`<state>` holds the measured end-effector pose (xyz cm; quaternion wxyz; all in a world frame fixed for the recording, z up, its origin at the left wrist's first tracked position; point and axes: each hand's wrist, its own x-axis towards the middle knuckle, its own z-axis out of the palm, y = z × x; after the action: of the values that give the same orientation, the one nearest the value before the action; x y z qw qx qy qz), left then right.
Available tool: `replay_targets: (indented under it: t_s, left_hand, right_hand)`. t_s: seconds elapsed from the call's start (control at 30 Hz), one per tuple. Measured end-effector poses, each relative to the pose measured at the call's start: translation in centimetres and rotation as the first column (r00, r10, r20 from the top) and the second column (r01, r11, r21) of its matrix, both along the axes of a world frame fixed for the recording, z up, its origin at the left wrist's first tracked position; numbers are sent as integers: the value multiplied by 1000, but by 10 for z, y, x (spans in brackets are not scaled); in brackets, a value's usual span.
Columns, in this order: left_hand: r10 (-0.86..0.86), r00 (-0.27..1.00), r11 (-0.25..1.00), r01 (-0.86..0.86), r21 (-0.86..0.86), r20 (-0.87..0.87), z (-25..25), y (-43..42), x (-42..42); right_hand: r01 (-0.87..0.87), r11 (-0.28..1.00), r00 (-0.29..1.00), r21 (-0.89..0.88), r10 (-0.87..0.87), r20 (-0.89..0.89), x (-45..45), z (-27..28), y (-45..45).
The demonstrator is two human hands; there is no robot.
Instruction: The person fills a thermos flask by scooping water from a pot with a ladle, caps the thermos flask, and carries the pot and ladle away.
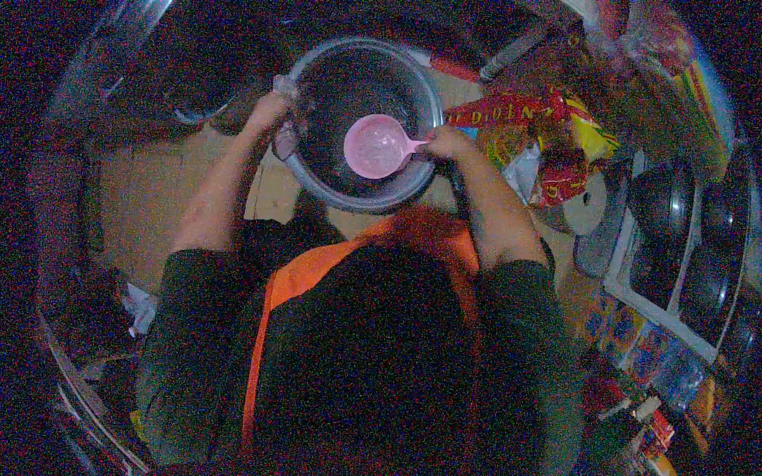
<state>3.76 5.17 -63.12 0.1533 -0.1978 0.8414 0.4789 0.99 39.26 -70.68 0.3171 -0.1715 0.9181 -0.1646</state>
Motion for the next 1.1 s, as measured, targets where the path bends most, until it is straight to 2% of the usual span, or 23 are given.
replay_targets:
  t_s: [0.03,0.13,0.2,0.33,0.4,0.43,0.47,0.5,0.53,0.6,0.63,0.67,0.73,0.87,0.9,0.97,1.03,1.07,1.1]
  left_hand:
    - [0,1000,1000,0,-4,-7,1,0,2]
    - [23,998,1000,-23,7,-51,2,-3,9]
    - [190,981,966,-194,171,42,7,-3,14]
    - [225,974,947,-213,241,-23,15,-7,20]
    - [180,984,982,-179,-59,6,15,-10,20]
    - [179,984,982,-178,-63,3,16,-11,18]
    - [127,992,971,-129,-204,-22,23,-9,20]
    - [72,997,936,-82,-341,-42,32,-8,21]
    - [69,997,934,-79,-349,-41,41,-5,21]
    - [203,979,976,-205,-79,-29,69,10,25]
    - [201,979,976,-203,-84,-30,76,14,28]
    - [231,970,973,-230,21,-79,81,19,31]
    - [262,958,961,-247,121,-120,88,22,33]
    - [291,955,891,-292,347,56,107,12,35]
    - [275,956,863,-292,412,101,116,14,29]
    - [279,956,882,-293,370,92,142,12,32]
    - [249,967,917,-253,307,54,169,33,25]
    - [264,964,926,-257,275,13,168,38,35]
    - [257,966,934,-254,251,21,189,40,35]
  right_hand:
    - [40,999,998,-32,-38,58,-2,-2,2]
    - [29,999,996,-17,-28,85,-6,4,2]
    - [42,998,994,-37,-38,106,-7,12,1]
    - [56,990,990,-126,-39,132,-12,8,2]
    - [19,992,995,-125,-6,104,-13,21,-3]
    - [-17,993,996,-117,27,80,-13,26,-6]
    - [-18,992,997,-121,27,75,-14,25,-8]
    - [-59,988,998,-142,59,-3,-15,24,-10]
    - [-99,982,994,-163,88,-72,-17,22,-11]
    - [-92,989,996,-113,90,-16,-19,45,-19]
    - [-92,994,995,-56,94,38,-19,54,-23]
    - [-88,994,995,-60,91,39,-22,54,-22]
    - [-138,986,988,-95,145,62,-27,56,-22]
    - [-54,978,991,-201,78,112,-25,72,-20]
    - [12,969,990,-245,24,142,-21,81,-12]
    - [80,952,982,-295,-24,189,-10,107,-11]
    - [146,922,988,-358,-117,101,-1,146,8]
    - [117,929,989,-352,-77,127,-2,154,12]
    - [156,925,984,-347,-116,132,5,182,18]
